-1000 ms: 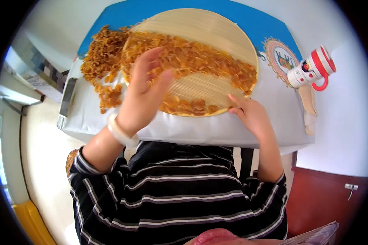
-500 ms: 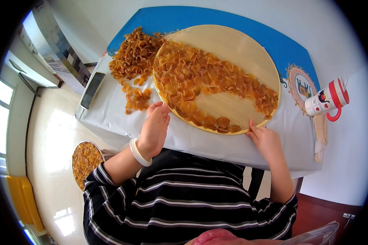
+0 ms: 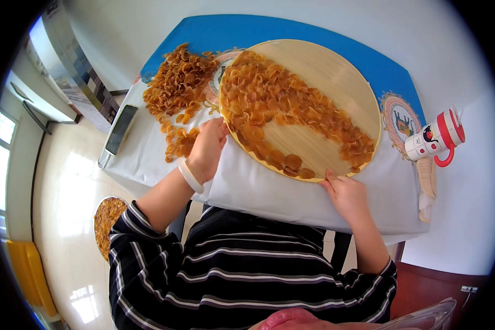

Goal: The person sits at a table and sorts dried fruit slices by hand. They pick up individual pieces from a large pile, inspect them, and place them onto a round tray. The person continues this repetitive sorting process throughout the clip.

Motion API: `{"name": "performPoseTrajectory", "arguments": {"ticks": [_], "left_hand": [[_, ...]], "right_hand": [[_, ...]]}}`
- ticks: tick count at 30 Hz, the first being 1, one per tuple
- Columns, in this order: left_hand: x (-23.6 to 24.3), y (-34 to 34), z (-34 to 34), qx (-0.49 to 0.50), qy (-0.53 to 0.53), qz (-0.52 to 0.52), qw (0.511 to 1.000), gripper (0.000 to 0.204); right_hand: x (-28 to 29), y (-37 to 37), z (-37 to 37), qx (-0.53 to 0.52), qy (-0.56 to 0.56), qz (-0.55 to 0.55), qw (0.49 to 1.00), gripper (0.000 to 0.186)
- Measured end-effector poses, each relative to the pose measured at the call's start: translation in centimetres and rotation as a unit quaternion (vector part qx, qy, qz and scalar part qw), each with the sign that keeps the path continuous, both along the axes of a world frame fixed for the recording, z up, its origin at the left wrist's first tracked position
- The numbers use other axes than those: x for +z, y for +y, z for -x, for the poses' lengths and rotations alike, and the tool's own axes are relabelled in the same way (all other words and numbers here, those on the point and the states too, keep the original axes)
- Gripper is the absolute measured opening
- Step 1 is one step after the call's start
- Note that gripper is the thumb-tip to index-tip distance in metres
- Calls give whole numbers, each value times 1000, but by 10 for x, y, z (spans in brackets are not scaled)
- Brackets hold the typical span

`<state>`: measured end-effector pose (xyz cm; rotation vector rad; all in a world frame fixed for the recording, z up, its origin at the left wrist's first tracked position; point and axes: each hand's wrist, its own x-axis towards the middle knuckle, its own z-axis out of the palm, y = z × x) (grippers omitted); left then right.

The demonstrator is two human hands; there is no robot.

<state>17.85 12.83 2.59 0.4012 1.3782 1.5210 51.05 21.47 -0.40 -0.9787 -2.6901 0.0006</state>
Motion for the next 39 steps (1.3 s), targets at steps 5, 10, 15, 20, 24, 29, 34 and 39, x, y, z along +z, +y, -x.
{"name": "performPoseTrajectory", "arguments": {"ticks": [5,10,15,20,24,29,34,39], "left_hand": [[-3,31,23,19,20,6,1000,46],[-4,42,38,-19,54,14,998,35],[14,38,17,1,197,-54,979,31],[54,48,-8,-254,391,-162,870,17],[31,64,-14,-216,560,-303,741,15],[13,69,-14,-236,515,-279,775,12],[6,69,-15,-251,535,-254,766,10],[-6,76,-10,-184,619,-232,727,8]], "right_hand": [[-5,1,19,26,-11,-8,1000,30],[16,5,29,12,-38,63,997,30],[60,23,64,-14,246,167,955,37],[68,36,123,-45,376,531,758,61],[54,47,148,1,399,594,698,76],[42,50,149,34,389,549,739,83],[34,50,150,54,367,532,761,86],[15,60,149,77,393,437,805,72]]}}
